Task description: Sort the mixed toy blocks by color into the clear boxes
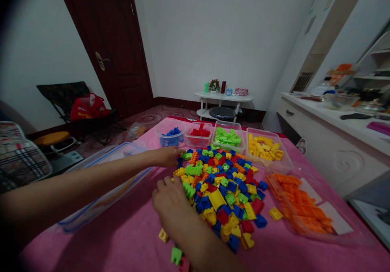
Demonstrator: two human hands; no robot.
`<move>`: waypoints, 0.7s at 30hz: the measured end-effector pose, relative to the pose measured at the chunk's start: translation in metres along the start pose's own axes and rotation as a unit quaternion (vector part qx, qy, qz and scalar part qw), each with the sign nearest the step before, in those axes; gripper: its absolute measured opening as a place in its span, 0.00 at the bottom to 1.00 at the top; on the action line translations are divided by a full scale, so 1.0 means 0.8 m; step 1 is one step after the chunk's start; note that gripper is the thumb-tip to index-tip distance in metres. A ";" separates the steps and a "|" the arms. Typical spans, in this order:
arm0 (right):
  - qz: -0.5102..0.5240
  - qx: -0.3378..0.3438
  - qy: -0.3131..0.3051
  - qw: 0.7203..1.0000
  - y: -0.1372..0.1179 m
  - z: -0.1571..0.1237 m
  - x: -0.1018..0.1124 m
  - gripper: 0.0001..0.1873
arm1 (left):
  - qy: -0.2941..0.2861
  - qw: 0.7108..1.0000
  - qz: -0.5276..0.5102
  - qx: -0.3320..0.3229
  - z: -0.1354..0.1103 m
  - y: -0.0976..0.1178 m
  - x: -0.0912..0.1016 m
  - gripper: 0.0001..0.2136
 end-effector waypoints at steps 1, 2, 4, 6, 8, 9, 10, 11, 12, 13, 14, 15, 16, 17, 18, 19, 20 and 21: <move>-0.004 -0.013 -0.012 1.000 0.008 0.001 0.004 0.10 | 0.006 1.000 -0.008 0.010 0.004 0.003 -0.002 0.21; -0.006 -0.026 -0.020 0.999 0.016 0.001 0.009 0.10 | 0.013 1.000 -0.018 0.020 0.007 0.007 -0.003 0.22; -0.006 -0.052 -0.024 0.998 0.033 0.001 0.020 0.10 | 0.028 0.998 -0.043 0.036 0.015 0.015 -0.003 0.21; -0.002 -0.079 -0.025 0.997 0.049 -0.001 0.035 0.11 | 0.038 0.996 -0.066 0.050 0.021 0.023 -0.003 0.19; -0.006 -0.107 -0.036 0.994 0.065 -0.004 0.050 0.12 | 0.049 0.994 -0.079 0.062 0.024 0.031 -0.004 0.17; -0.007 -0.123 -0.045 0.991 0.073 -0.006 0.058 0.11 | 0.055 0.993 -0.083 0.068 0.025 0.034 -0.004 0.17; -0.003 -0.139 -0.055 0.989 0.081 -0.009 0.066 0.11 | 0.062 0.992 -0.086 0.073 0.025 0.036 -0.004 0.17; 0.009 -0.154 -0.067 0.986 0.090 -0.012 0.073 0.10 | 0.069 0.991 -0.087 0.078 0.024 0.039 -0.005 0.17; 0.025 -0.170 -0.077 0.982 0.099 -0.015 0.080 0.09 | 0.079 0.989 -0.088 0.084 0.023 0.042 -0.005 0.17; 0.042 -0.185 -0.087 0.978 0.108 -0.019 0.087 0.09 | 0.092 0.988 -0.092 0.089 0.022 0.044 -0.004 0.17; 0.055 -0.202 -0.098 0.973 0.117 -0.024 0.093 0.08 | 0.107 0.985 -0.099 0.089 0.022 0.047 -0.004 0.17; 0.060 -0.219 -0.107 0.968 0.127 -0.029 0.098 0.08 | 0.121 0.983 -0.111 0.086 0.023 0.051 -0.002 0.17; 0.058 -0.237 -0.113 0.963 0.137 -0.034 0.102 0.07 | 0.132 0.980 -0.126 0.079 0.024 0.054 0.000 0.17; 0.052 -0.255 -0.114 0.959 0.148 -0.039 0.106 0.08 | 0.140 0.978 -0.141 0.070 0.026 0.058 0.002 0.17; 0.045 -0.270 -0.112 0.955 0.159 -0.043 0.110 0.09 | 0.144 0.975 -0.156 0.061 0.030 0.062 0.006 0.17; 0.042 -0.282 -0.107 0.952 0.170 -0.047 0.112 0.10 | 0.143 0.974 -0.169 0.056 0.033 0.066 0.010 0.17; 0.045 -0.292 -0.098 0.950 0.181 -0.050 0.114 0.11 | 0.143 0.972 -0.179 0.055 0.036 0.070 0.015 0.17; 0.054 -0.298 -0.085 0.949 0.190 -0.052 0.114 0.11 | 0.142 0.970 -0.187 0.058 0.040 0.073 0.020 0.17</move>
Point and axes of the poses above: each hand's wrist, its own z-axis towards the middle knuckle, its own x-axis out of the back of the hand, y = z × x, the point moved 2 cm from there along z, towards the middle knuckle, and after that the axes turned 14 degrees about -x, right-handed, at the moved point
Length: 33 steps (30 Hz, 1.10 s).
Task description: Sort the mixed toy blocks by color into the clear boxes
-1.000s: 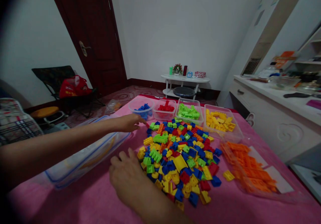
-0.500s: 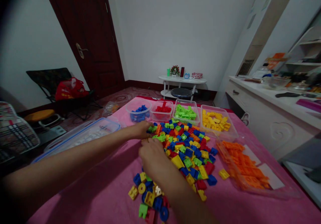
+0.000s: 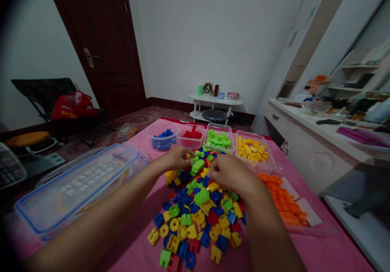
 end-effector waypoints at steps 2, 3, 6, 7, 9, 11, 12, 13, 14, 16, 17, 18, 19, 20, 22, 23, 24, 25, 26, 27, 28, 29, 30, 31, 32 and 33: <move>0.035 -0.004 0.025 0.999 0.011 0.009 -0.002 0.08 | 0.000 1.000 0.000 0.011 0.008 0.009 0.007 0.15; 0.050 -0.003 0.040 0.998 0.013 0.013 -0.005 0.07 | 0.004 1.000 0.009 0.017 0.011 0.011 0.010 0.14; 0.082 0.029 0.086 0.993 0.005 0.026 -0.025 0.15 | 0.028 0.998 0.046 0.035 0.017 0.011 0.014 0.12; 0.092 0.049 0.096 0.990 -0.001 0.029 -0.033 0.19 | 0.036 0.997 0.050 0.040 0.018 0.007 0.013 0.12; 0.106 0.090 0.103 0.985 -0.014 0.032 -0.048 0.25 | 0.043 0.998 0.037 0.039 0.018 -0.003 0.007 0.12; 0.102 0.106 0.102 0.984 -0.026 0.034 -0.059 0.27 | 0.029 0.999 -0.003 0.017 0.018 -0.016 -0.003 0.12; 0.091 0.102 0.100 0.986 -0.029 0.034 -0.062 0.25 | 0.014 0.999 -0.031 0.002 0.018 -0.022 -0.008 0.12; 0.078 0.092 0.100 0.988 -0.031 0.034 -0.064 0.23 | -0.005 0.998 -0.059 -0.014 0.017 -0.027 -0.012 0.12; 0.067 0.081 0.098 0.990 -0.032 0.033 -0.064 0.21 | -0.024 0.996 -0.087 -0.027 0.016 -0.033 -0.016 0.12; 0.057 0.066 0.094 0.992 -0.030 0.034 -0.062 0.18 | -0.056 0.987 -0.146 -0.047 0.015 -0.042 -0.020 0.14; 0.058 0.059 0.092 0.992 -0.027 0.034 -0.061 0.17 | -0.067 0.981 -0.172 -0.053 0.014 -0.046 -0.021 0.14; 0.062 0.052 0.091 0.993 -0.024 0.035 -0.058 0.17 | -0.074 0.977 -0.194 -0.053 0.013 -0.049 -0.020 0.15; 0.070 0.044 0.094 0.992 -0.020 0.036 -0.056 0.16 | -0.077 0.974 -0.207 -0.048 0.011 -0.053 -0.020 0.15; 0.083 0.035 0.099 0.991 -0.016 0.037 -0.053 0.15 | -0.075 0.975 -0.208 -0.038 0.009 -0.057 -0.019 0.15; 0.125 0.021 0.113 0.986 -0.009 0.040 -0.048 0.14 | -0.063 0.982 -0.177 -0.011 0.005 -0.064 -0.018 0.16; 0.151 0.015 0.117 0.981 -0.007 0.041 -0.046 0.14 | -0.058 0.986 -0.156 0.003 0.003 -0.068 -0.017 0.16; 0.175 0.010 0.121 0.977 -0.005 0.042 -0.044 0.15 | -0.053 0.989 -0.135 0.013 0.002 -0.071 -0.016 0.17; 0.197 0.004 0.124 0.973 -0.005 0.042 -0.044 0.15 | -0.050 0.992 -0.116 0.024 0.000 -0.073 -0.015 0.17; 0.215 0.000 0.127 0.968 -0.005 0.042 -0.043 0.15 | -0.043 0.993 -0.101 0.034 0.000 -0.075 -0.013 0.16; 0.231 -0.003 0.126 0.965 -0.006 0.042 -0.044 0.16 | -0.032 0.994 -0.091 0.045 -0.001 -0.075 -0.011 0.15; 0.246 -0.003 0.121 0.962 -0.008 0.042 -0.045 0.17 | -0.013 0.994 -0.092 0.056 0.000 -0.075 -0.008 0.13; 0.259 -0.001 0.114 0.959 -0.010 0.042 -0.046 0.18 | 0.012 0.992 -0.107 0.070 0.000 -0.074 -0.005 0.12; 0.269 0.003 0.104 0.958 -0.011 0.043 -0.048 0.18 | 0.040 0.985 -0.144 0.081 0.001 -0.071 -0.001 0.12; 0.275 0.007 0.094 0.957 -0.012 0.044 -0.050 0.18 | 0.068 0.973 -0.201 0.087 0.002 -0.068 0.001 0.12; 0.279 0.010 0.087 0.956 -0.012 0.045 -0.051 0.17 | 0.091 0.954 -0.272 0.087 0.003 -0.063 0.003 0.13; 0.284 0.011 0.083 0.955 -0.011 0.046 -0.053 0.15 | 0.105 0.927 -0.349 0.081 0.004 -0.058 0.003 0.14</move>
Point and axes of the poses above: each hand's wrist, its own z-axis towards the middle knuckle, its own x-axis out of the back of the hand, y = z × x, the point moved 2 cm from there along z, towards the middle knuckle, and after that the axes turned 14 degrees about -x, right-handed, at the moved point
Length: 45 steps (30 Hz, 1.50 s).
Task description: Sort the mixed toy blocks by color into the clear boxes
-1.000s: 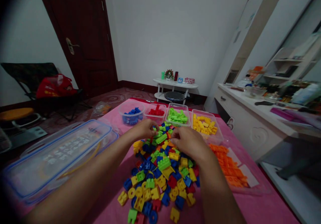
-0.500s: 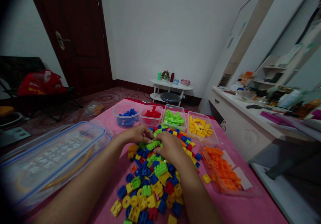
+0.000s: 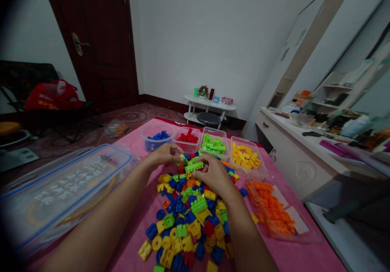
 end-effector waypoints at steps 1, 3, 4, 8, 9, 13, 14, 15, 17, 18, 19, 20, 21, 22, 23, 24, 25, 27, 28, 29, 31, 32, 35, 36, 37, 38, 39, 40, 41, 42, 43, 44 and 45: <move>0.007 -0.001 -0.003 1.000 0.001 0.001 0.000 0.14 | -0.002 0.997 -0.080 -0.001 0.000 0.004 -0.004 0.16; 0.029 -0.007 -0.006 1.000 0.003 0.002 0.002 0.14 | -0.008 0.979 -0.201 -0.003 0.000 0.009 -0.011 0.18; 0.046 -0.007 -0.004 0.999 0.002 0.002 0.004 0.15 | -0.005 0.970 -0.242 -0.001 0.000 0.009 -0.014 0.18; 0.150 0.013 -0.029 0.988 -0.009 -0.004 0.011 0.14 | 0.041 0.936 -0.351 0.001 0.002 0.003 -0.021 0.15; 0.174 0.018 -0.041 0.984 -0.012 -0.005 0.011 0.14 | 0.044 0.928 -0.371 0.000 0.002 0.000 -0.023 0.14; 0.177 0.029 -0.039 0.983 -0.020 -0.007 0.001 0.13 | 0.013 0.914 -0.405 0.005 0.001 -0.006 -0.040 0.13; 0.165 0.030 -0.028 0.985 -0.020 -0.006 -0.002 0.13 | 0.006 0.916 -0.401 0.009 0.001 -0.006 -0.045 0.13; 0.154 0.029 -0.016 0.987 -0.020 -0.005 -0.006 0.13 | 0.000 0.918 -0.396 0.012 0.001 -0.006 -0.049 0.13; 0.141 0.027 0.010 0.990 -0.019 -0.004 -0.011 0.13 | -0.001 0.924 -0.383 0.014 0.002 -0.005 -0.054 0.14; 0.138 0.025 0.023 0.990 -0.019 -0.003 -0.013 0.14 | 0.009 0.927 -0.376 0.011 0.004 -0.006 -0.055 0.14; 0.137 0.023 0.035 0.990 -0.018 -0.003 -0.014 0.14 | 0.028 0.932 -0.362 0.004 0.005 -0.007 -0.053 0.15; 0.141 0.020 0.044 0.989 -0.016 -0.003 -0.013 0.14 | 0.059 0.940 -0.337 -0.008 0.007 -0.009 -0.050 0.16; 0.147 0.013 0.049 0.988 -0.015 -0.002 -0.013 0.15 | 0.099 0.950 -0.294 -0.025 0.009 -0.013 -0.045 0.16; 0.154 0.003 0.057 0.986 -0.012 -0.002 -0.011 0.16 | 0.142 0.961 -0.233 -0.048 0.011 -0.017 -0.039 0.15; 0.162 -0.011 0.068 0.984 -0.009 -0.001 -0.008 0.17 | 0.180 0.968 -0.159 -0.076 0.012 -0.022 -0.033 0.13; 0.167 -0.027 0.078 0.982 -0.006 0.002 -0.003 0.18 | 0.205 0.970 -0.081 -0.103 0.013 -0.027 -0.029 0.11; 0.169 -0.044 0.089 0.981 -0.003 0.006 0.002 0.18 | 0.215 0.969 -0.011 -0.125 0.014 -0.033 -0.026 0.10; 0.161 -0.075 0.112 0.978 0.004 0.021 0.015 0.19 | 0.206 0.965 0.078 -0.143 0.016 -0.046 -0.025 0.09; 0.152 -0.087 0.120 0.977 0.007 0.032 0.023 0.20 | 0.195 0.966 0.092 -0.141 0.017 -0.052 -0.026 0.09; 0.143 -0.098 0.127 0.977 0.011 0.045 0.030 0.20 | 0.185 0.969 0.090 -0.136 0.017 -0.057 -0.027 0.10; 0.125 -0.117 0.140 0.975 0.018 0.075 0.046 0.20 | 0.177 0.974 0.062 -0.126 0.018 -0.065 -0.028 0.10; 0.120 -0.126 0.146 0.974 0.021 0.090 0.054 0.20 | 0.177 0.976 0.046 -0.122 0.018 -0.067 -0.028 0.11; 0.099 -0.146 0.163 0.971 0.031 0.132 0.073 0.18 | 0.173 0.978 0.022 -0.112 0.018 -0.070 -0.028 0.11; 0.088 -0.147 0.171 0.970 0.033 0.142 0.078 0.17 | 0.167 0.979 0.022 -0.113 0.018 -0.070 -0.028 0.11; 0.074 -0.145 0.180 0.970 0.035 0.150 0.082 0.17 | 0.162 0.980 0.025 -0.115 0.018 -0.071 -0.029 0.11; 0.057 -0.139 0.190 0.970 0.035 0.155 0.085 0.16 | 0.154 0.980 0.030 -0.121 0.018 -0.070 -0.029 0.12; 0.040 -0.131 0.199 0.970 0.035 0.157 0.085 0.16 | 0.144 0.980 0.039 -0.129 0.018 -0.070 -0.029 0.12; 0.021 -0.120 0.203 0.972 0.034 0.157 0.084 0.16 | 0.134 0.980 0.052 -0.138 0.017 -0.069 -0.030 0.12; 0.003 -0.108 0.202 0.973 0.032 0.154 0.080 0.15 | 0.123 0.979 0.071 -0.147 0.017 -0.067 -0.030 0.13; -0.015 -0.095 0.192 0.977 0.030 0.149 0.074 0.14 | 0.110 0.977 0.095 -0.155 0.016 -0.065 -0.031 0.14; -0.032 -0.083 0.174 0.981 0.027 0.141 0.066 0.12 | 0.097 0.974 0.122 -0.163 0.014 -0.062 -0.032 0.14; -0.048 -0.070 0.150 0.985 0.024 0.132 0.056 0.10 | 0.083 0.970 0.150 -0.172 0.013 -0.059 -0.033 0.15; -0.063 -0.059 0.122 0.989 0.022 0.121 0.045 0.08 | 0.069 0.965 0.178 -0.182 0.011 -0.055 -0.035 0.17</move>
Point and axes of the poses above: each hand's wrist, its own z-axis towards the middle knuckle, its own x-axis out of the back of the hand, y = z × x, the point moved 2 cm from there along z, towards the middle knuckle, and after that the axes turned 14 degrees about -x, right-handed, at the moved point
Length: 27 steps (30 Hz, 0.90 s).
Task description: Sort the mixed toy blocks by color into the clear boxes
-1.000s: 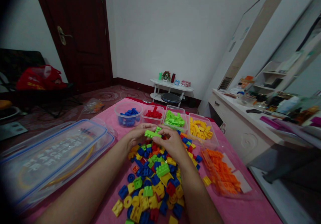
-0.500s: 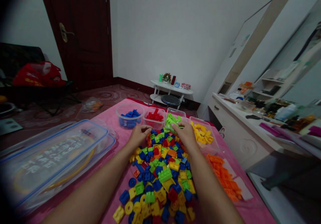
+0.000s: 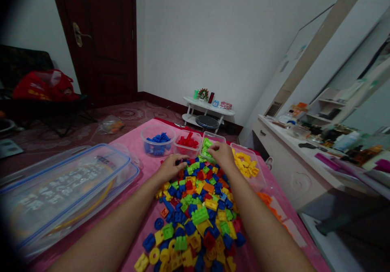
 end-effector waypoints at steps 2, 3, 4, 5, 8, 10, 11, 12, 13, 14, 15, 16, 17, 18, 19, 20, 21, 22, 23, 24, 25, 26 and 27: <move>-0.027 0.021 -0.047 0.998 -0.004 -0.029 -0.015 0.06 | -0.035 0.998 0.039 -0.036 -0.001 0.009 -0.001 0.20; -0.045 0.029 -0.061 0.997 -0.005 -0.043 -0.021 0.06 | -0.053 0.996 0.054 -0.054 -0.001 0.013 -0.002 0.21; -0.068 0.038 -0.069 0.995 -0.005 -0.056 -0.027 0.08 | -0.070 0.993 0.065 -0.070 -0.001 0.017 -0.003 0.22; -0.094 0.048 -0.075 0.992 -0.005 -0.068 -0.032 0.12 | -0.084 0.990 0.075 -0.081 -0.001 0.020 -0.003 0.21; -0.158 0.067 -0.079 0.982 -0.004 -0.093 -0.044 0.20 | -0.097 0.986 0.101 -0.093 -0.001 0.024 -0.005 0.17; -0.164 0.059 -0.084 0.981 -0.002 -0.102 -0.048 0.17 | -0.091 0.986 0.109 -0.092 0.000 0.023 -0.005 0.15; -0.161 0.049 -0.082 0.982 -0.002 -0.105 -0.048 0.15 | -0.087 0.986 0.109 -0.092 0.000 0.023 -0.005 0.14; -0.155 0.039 -0.078 0.984 -0.002 -0.108 -0.048 0.14 | -0.084 0.986 0.108 -0.092 0.001 0.022 -0.005 0.12; -0.147 0.032 -0.067 0.986 -0.003 -0.111 -0.046 0.13 | -0.081 0.987 0.106 -0.091 0.001 0.022 -0.005 0.11; -0.138 0.028 -0.050 0.989 -0.005 -0.113 -0.044 0.12 | -0.078 0.987 0.105 -0.089 0.001 0.022 -0.005 0.11; -0.129 0.029 -0.032 0.991 -0.007 -0.117 -0.040 0.12 | -0.074 0.988 0.104 -0.087 0.001 0.022 -0.005 0.10; -0.119 0.035 -0.019 0.992 -0.010 -0.121 -0.036 0.12 | -0.070 0.988 0.104 -0.085 0.001 0.023 -0.005 0.10; -0.113 0.047 -0.014 0.992 -0.014 -0.125 -0.032 0.12 | -0.065 0.989 0.104 -0.084 0.001 0.023 -0.005 0.10; -0.112 0.062 -0.020 0.992 -0.019 -0.130 -0.029 0.12 | -0.060 0.989 0.102 -0.084 0.001 0.024 -0.004 0.11; -0.118 0.078 -0.034 0.989 -0.023 -0.136 -0.027 0.12 | -0.055 0.990 0.100 -0.085 0.001 0.025 -0.004 0.12; -0.131 0.093 -0.052 0.986 -0.028 -0.142 -0.026 0.11 | -0.051 0.990 0.098 -0.087 0.001 0.025 -0.004 0.13; -0.151 0.105 -0.069 0.981 -0.032 -0.147 -0.027 0.11 | -0.049 0.990 0.097 -0.089 0.001 0.025 -0.004 0.14; -0.173 0.113 -0.079 0.975 -0.035 -0.153 -0.027 0.12 | -0.047 0.990 0.097 -0.090 0.001 0.025 -0.004 0.14; -0.196 0.115 -0.083 0.970 -0.038 -0.158 -0.029 0.12 | -0.046 0.990 0.097 -0.091 0.001 0.024 -0.005 0.15; -0.215 0.115 -0.080 0.967 -0.040 -0.161 -0.031 0.13 | -0.046 0.990 0.098 -0.091 0.001 0.023 -0.005 0.15; -0.228 0.113 -0.075 0.964 -0.041 -0.164 -0.032 0.13 | -0.044 0.990 0.098 -0.092 0.001 0.022 -0.005 0.15; -0.232 0.111 -0.069 0.964 -0.042 -0.165 -0.034 0.12 | -0.043 0.990 0.098 -0.091 0.001 0.021 -0.004 0.15; -0.226 0.110 -0.065 0.966 -0.042 -0.165 -0.035 0.10 | -0.039 0.990 0.097 -0.090 0.001 0.020 -0.004 0.14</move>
Point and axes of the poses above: each hand's wrist, its own z-axis towards the middle knuckle, its own x-axis out of the back of the hand, y = z × x, the point moved 2 cm from there along z, towards the middle knuckle, and after that the axes turned 14 degrees about -x, right-handed, at the moved point
